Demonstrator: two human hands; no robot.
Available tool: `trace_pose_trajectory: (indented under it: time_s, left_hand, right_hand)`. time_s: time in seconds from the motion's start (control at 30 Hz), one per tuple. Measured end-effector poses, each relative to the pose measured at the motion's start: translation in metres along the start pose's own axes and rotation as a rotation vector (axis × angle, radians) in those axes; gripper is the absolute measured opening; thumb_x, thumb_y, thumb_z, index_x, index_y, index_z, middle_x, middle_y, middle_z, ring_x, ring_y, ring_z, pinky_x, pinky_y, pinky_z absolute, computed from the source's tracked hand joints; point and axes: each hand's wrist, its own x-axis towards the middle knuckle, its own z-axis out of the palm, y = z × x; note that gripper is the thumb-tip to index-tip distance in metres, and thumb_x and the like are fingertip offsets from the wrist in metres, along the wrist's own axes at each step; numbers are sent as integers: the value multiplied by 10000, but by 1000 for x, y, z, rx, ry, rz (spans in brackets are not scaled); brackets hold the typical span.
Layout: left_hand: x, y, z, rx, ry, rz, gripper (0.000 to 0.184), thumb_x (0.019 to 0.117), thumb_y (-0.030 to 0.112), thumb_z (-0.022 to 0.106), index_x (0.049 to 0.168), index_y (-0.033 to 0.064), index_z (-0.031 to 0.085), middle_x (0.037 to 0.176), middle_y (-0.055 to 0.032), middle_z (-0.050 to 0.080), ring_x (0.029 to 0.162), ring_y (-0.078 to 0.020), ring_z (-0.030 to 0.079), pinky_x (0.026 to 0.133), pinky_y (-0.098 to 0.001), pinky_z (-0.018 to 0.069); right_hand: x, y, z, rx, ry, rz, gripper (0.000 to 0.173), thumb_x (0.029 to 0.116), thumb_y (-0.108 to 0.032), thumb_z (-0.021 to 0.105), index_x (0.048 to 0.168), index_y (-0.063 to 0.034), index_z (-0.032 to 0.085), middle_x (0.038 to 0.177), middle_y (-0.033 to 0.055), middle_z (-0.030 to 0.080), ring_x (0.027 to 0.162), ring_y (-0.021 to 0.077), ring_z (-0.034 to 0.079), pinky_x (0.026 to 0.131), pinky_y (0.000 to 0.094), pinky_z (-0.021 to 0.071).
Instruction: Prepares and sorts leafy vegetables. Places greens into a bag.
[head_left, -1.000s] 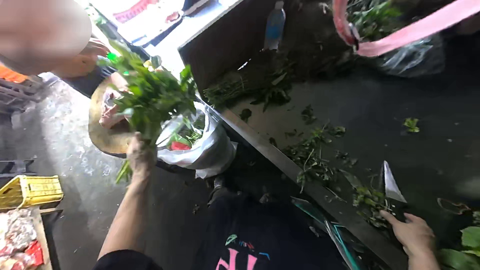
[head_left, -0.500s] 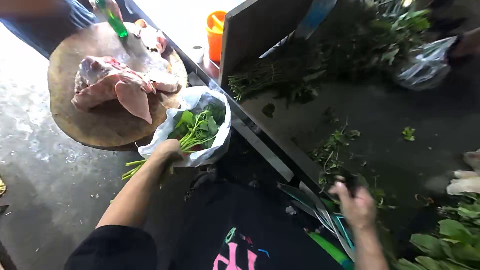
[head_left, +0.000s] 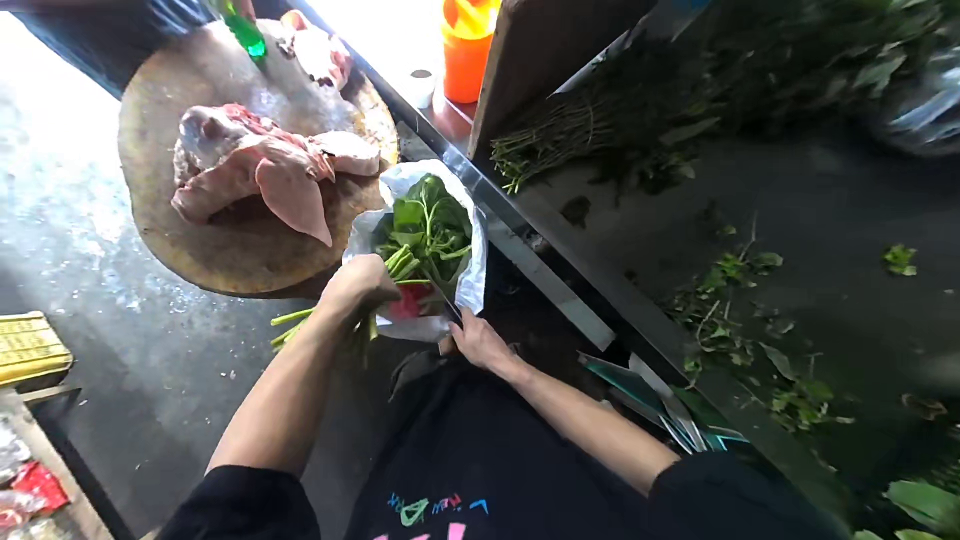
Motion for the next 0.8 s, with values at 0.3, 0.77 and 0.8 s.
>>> trace_pose_trajectory:
  time_s: [0.3, 0.77, 0.8]
  left_hand:
    - [11, -16, -27, -58, 64, 117, 480, 810, 460, 809, 996, 34, 689, 944, -217, 692, 918, -408, 683, 777, -666, 526]
    - [134, 50, 45, -205, 67, 175, 600, 770, 367, 839, 1224, 20, 656, 1149, -257, 682, 1088, -437, 660, 903, -678, 517]
    - [140, 51, 52, -218, 75, 150, 595, 773, 360, 834, 1218, 11, 652, 1154, -262, 678, 1092, -438, 658, 900, -678, 517]
  right_hand:
    - [-69, 26, -61, 491, 22, -28, 433, 1078, -377, 485, 1366, -54, 497, 834, 68, 652, 597, 161, 652, 592, 358, 604]
    - [-122, 82, -51, 762, 565, -41, 415, 1070, -302, 492, 1369, -16, 520, 814, 13, 657, 573, 107, 631, 530, 289, 590]
    - [-123, 81, -48, 734, 546, -34, 426, 1064, -303, 500, 1375, -13, 518, 820, 13, 660, 576, 104, 631, 539, 289, 590]
